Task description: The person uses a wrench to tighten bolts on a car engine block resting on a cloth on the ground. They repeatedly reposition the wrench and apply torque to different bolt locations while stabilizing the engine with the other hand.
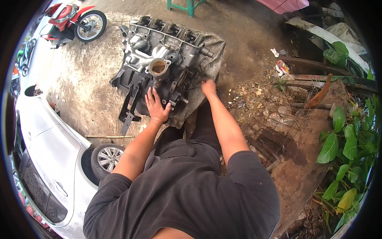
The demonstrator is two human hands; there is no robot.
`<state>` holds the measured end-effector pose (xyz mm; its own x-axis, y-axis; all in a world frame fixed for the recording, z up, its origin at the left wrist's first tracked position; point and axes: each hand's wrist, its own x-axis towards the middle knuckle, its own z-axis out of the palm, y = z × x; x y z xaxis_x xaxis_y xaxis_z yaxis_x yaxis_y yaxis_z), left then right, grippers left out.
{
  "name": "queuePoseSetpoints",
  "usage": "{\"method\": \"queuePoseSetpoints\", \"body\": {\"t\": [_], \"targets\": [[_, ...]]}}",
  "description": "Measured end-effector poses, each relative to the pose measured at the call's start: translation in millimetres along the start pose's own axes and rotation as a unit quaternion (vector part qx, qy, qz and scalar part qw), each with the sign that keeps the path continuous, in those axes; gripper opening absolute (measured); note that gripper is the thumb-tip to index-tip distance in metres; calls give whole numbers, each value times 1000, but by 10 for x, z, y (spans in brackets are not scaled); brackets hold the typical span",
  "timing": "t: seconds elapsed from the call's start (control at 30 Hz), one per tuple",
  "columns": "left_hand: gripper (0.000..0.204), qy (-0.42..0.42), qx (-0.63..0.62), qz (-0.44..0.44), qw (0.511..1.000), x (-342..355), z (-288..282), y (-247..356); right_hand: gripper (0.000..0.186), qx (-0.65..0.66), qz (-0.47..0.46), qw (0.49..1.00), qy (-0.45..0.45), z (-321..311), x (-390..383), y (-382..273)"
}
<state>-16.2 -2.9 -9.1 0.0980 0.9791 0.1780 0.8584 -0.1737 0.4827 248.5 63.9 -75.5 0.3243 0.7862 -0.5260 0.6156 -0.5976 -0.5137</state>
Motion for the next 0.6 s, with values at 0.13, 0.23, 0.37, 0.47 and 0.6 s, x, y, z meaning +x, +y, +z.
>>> {"method": "queuePoseSetpoints", "body": {"t": [0.13, 0.23, 0.37, 0.47, 0.6], "targets": [[93, 6, 7, 2, 1000, -17, 5, 16, 20, 221, 123, 962, -103, -239, -168, 156], [92, 8, 6, 5, 1000, -15, -3, 24, 15, 335, 241, 887, -208, -393, -392, 229], [91, 3, 3, 1, 1000, -20, -26, 38, 15, 278, 233, 898, -248, -296, -613, 214], [90, 4, 0, 1, 1000, -16, -28, 39, 19, 85, 56, 986, -132, -146, -750, 98], [91, 4, 7, 3, 1000, -20, -30, 34, 24, -122, -66, 990, -21, -40, -964, -178]]}}
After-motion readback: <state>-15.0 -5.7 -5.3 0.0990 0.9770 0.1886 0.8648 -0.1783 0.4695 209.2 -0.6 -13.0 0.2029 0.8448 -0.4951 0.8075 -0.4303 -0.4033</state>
